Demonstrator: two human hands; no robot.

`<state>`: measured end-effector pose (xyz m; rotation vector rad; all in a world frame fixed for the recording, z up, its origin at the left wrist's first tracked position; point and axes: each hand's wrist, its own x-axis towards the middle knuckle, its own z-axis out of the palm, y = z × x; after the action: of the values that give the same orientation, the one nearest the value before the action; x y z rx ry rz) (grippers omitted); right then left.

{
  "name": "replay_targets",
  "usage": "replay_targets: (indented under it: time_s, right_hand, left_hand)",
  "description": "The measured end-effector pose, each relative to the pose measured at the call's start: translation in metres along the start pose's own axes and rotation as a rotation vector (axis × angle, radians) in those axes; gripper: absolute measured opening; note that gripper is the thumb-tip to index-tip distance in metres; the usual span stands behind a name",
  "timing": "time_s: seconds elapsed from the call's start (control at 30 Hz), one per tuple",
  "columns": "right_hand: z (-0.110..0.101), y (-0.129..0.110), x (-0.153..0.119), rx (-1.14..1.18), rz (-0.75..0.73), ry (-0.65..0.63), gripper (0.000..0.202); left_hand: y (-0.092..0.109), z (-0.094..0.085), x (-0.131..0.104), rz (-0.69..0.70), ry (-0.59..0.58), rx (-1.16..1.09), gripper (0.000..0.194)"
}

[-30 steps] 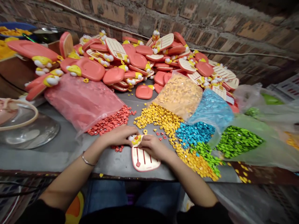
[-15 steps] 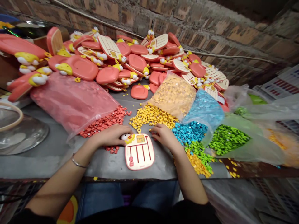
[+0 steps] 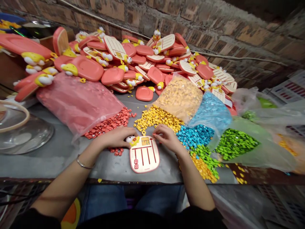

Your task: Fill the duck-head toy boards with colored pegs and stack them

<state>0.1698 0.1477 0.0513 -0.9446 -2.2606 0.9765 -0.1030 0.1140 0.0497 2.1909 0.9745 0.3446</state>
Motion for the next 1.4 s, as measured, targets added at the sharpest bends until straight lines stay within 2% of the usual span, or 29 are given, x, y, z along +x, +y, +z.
replay_targets:
  time_s: [0.27,0.43,0.63,0.73,0.83,0.93,1.07,1.23,1.33,1.4]
  right_hand:
    - [0.013,0.007,0.002,-0.322,-0.127,-0.179,0.014]
    - [0.004,0.0,0.0,-0.264,-0.147,-0.346,0.018]
    - [0.0,0.003,0.001,-0.14,-0.177,-0.42,0.015]
    - [0.015,0.003,0.002,-0.067,-0.172,-0.404,0.009]
    - [0.039,-0.003,0.002,-0.031,-0.16,-0.293,0.003]
    - [0.055,-0.007,0.002,-0.016,-0.223,-0.252,0.005]
    - [0.055,-0.005,0.001,0.046,-0.237,-0.315,0.012]
    - [0.06,-0.006,-0.002,0.113,-0.205,-0.282,0.008]
    - [0.055,-0.011,-0.004,0.175,-0.206,-0.378,0.016]
    - [0.041,-0.013,-0.005,0.177,-0.195,-0.453,0.025]
  left_hand:
    - [0.001,-0.001,0.0,-0.014,-0.009,0.048,0.031]
    - [0.003,-0.001,0.002,-0.016,-0.007,0.117,0.028]
    - [0.002,0.0,0.002,-0.027,-0.003,0.191,0.028]
    - [0.003,0.001,0.002,-0.045,-0.012,0.205,0.028]
    - [0.003,0.001,0.002,-0.055,-0.01,0.21,0.029]
    - [0.002,0.003,0.002,-0.045,-0.012,0.21,0.03]
    - [0.002,0.006,0.004,-0.029,-0.035,0.212,0.028]
    - [0.001,0.008,0.004,-0.017,-0.043,0.202,0.03]
    - [0.0,0.008,0.004,-0.013,-0.041,0.174,0.029]
    - [0.0,0.007,0.005,-0.016,-0.044,0.15,0.029]
